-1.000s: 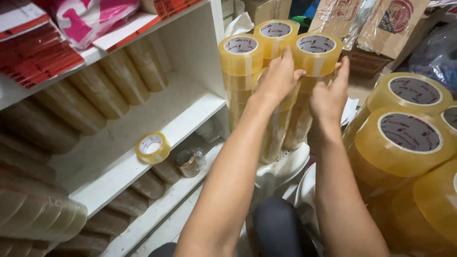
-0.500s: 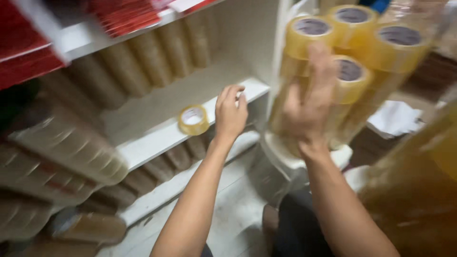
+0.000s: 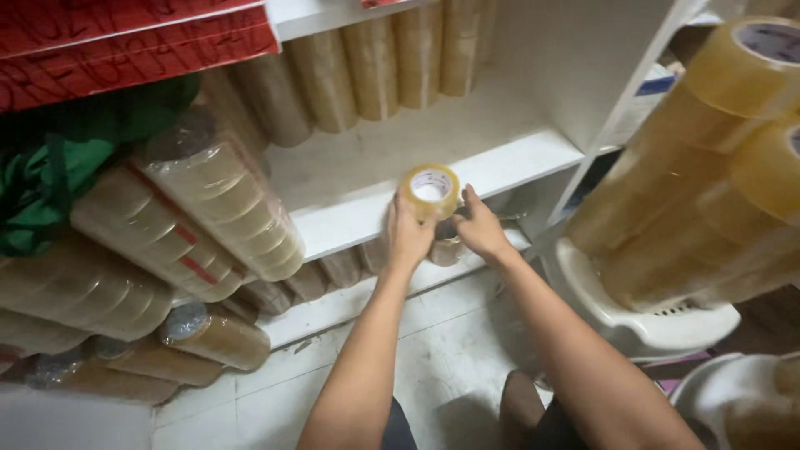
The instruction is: The person repeatedly picks up individual rolls of clear packing tape from a white shelf and stacks them vertically on a white plastic stool. The person handles the rolls one at a time, building a tall stack on the stool.
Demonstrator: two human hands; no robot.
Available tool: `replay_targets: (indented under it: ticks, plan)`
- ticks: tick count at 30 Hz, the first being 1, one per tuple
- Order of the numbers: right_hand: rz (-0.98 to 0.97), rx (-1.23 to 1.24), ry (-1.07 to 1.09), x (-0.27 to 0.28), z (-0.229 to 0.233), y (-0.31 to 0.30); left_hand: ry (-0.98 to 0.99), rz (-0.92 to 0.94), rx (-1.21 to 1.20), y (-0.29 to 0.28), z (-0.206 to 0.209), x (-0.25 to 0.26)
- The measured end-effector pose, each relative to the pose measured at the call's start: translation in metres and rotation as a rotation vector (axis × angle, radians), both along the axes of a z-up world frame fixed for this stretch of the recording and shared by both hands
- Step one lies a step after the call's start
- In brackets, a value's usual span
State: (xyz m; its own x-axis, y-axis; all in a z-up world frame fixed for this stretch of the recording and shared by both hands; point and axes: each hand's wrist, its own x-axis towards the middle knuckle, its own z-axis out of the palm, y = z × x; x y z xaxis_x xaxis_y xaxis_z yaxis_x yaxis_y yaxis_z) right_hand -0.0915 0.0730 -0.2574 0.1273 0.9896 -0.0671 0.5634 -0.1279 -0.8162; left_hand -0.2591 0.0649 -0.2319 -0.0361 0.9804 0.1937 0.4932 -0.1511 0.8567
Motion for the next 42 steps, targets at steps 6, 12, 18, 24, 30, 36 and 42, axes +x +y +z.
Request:
replay_targets:
  ticks: [6, 12, 18, 24, 30, 36, 42]
  plan:
    - [0.034, 0.074, 0.249, -0.034, 0.054, -0.032, -0.042, -0.044, -0.038, 0.0, 0.006, -0.003]
    - [-0.004, 0.085, 0.146, -0.026, 0.093, -0.065, -0.097, 0.003, 0.054, -0.012, 0.006, 0.002]
    - [-0.06, 0.313, 0.169, -0.007, 0.146, -0.105, -0.087, -0.067, 0.095, -0.053, 0.076, 0.018]
    - [-0.024, 0.663, 0.095, 0.028, 0.213, -0.16, -0.173, -0.166, 0.249, -0.102, 0.154, 0.057]
    - [-0.215, 0.836, 0.001, 0.109, 0.227, -0.178, -0.26, -0.247, 0.449, -0.131, 0.205, 0.117]
    - [-0.402, 0.879, -0.075, 0.16, 0.265, -0.217, -0.307, -0.361, 0.507, -0.136, 0.231, 0.188]
    - [-0.518, 0.944, 0.014, 0.2, 0.261, -0.235, -0.256, -0.44, 0.495, -0.144, 0.231, 0.245]
